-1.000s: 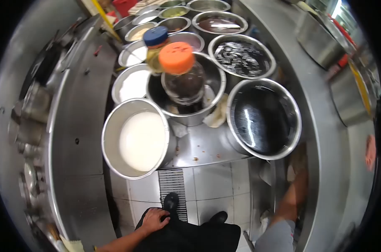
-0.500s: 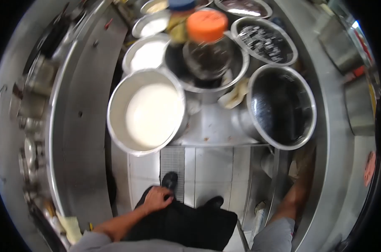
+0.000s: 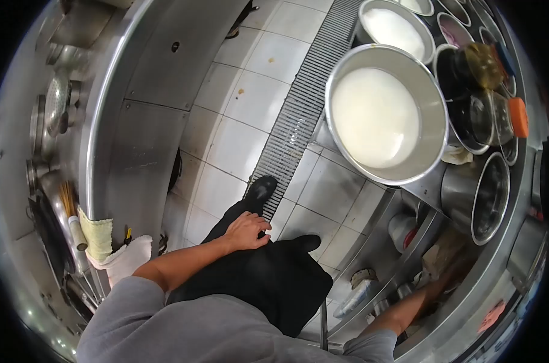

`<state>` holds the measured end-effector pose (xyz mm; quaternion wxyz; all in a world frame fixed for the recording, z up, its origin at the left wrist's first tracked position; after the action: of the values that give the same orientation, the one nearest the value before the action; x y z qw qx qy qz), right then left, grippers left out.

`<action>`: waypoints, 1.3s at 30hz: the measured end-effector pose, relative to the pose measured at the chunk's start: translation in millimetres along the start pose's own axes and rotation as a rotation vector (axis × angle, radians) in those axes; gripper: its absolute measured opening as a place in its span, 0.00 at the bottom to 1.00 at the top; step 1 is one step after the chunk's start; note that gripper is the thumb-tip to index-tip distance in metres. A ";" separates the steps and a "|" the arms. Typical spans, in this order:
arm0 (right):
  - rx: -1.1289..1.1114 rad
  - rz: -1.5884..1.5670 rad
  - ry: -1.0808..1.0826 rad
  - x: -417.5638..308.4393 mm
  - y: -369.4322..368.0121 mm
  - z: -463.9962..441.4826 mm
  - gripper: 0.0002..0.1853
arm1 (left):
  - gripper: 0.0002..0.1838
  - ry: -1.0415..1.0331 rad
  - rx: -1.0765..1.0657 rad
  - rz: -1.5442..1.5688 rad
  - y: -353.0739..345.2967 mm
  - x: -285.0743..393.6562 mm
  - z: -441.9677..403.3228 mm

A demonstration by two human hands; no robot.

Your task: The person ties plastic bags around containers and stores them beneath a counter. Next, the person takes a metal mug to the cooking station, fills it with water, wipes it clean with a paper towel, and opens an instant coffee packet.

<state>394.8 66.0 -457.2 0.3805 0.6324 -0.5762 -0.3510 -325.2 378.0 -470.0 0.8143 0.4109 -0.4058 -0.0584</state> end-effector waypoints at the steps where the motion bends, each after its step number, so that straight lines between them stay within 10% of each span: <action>1: 0.013 0.003 -0.004 -1.8 7.9 -7.5 0.22 | 0.13 0.006 0.004 0.007 1.6 -3.5 3.1; 21: 0.165 -0.314 -0.452 -47.8 72.6 169.4 0.25 | 0.11 -0.039 -0.223 -0.086 -4.1 17.1 0.1; 27: 0.423 -0.835 -0.877 -150.0 211.6 228.1 0.30 | 0.28 -0.185 -0.239 -0.096 18.1 15.5 29.9; 36: -0.155 -0.804 -0.328 -131.3 386.7 338.7 0.22 | 0.20 -0.458 -0.281 0.105 107.4 153.5 58.8; 39: -0.231 -0.846 -0.088 -97.6 470.6 322.0 0.22 | 0.16 -0.881 -0.246 0.107 155.1 236.7 60.7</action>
<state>-115.3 116.7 -189.2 0.2466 0.7503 -0.2392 -0.5649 -248.1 340.4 -193.6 0.6089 0.2255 -0.7239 -0.2331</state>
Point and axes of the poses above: each hand's wrist, its own z-axis away from the middle knuckle, its own y-axis out of the back of the hand, x = y × z, the point moved 1 cm from there along -z, towards the middle knuckle, and after that the axes turned 10 degrees about x, right-handed, at the moved point
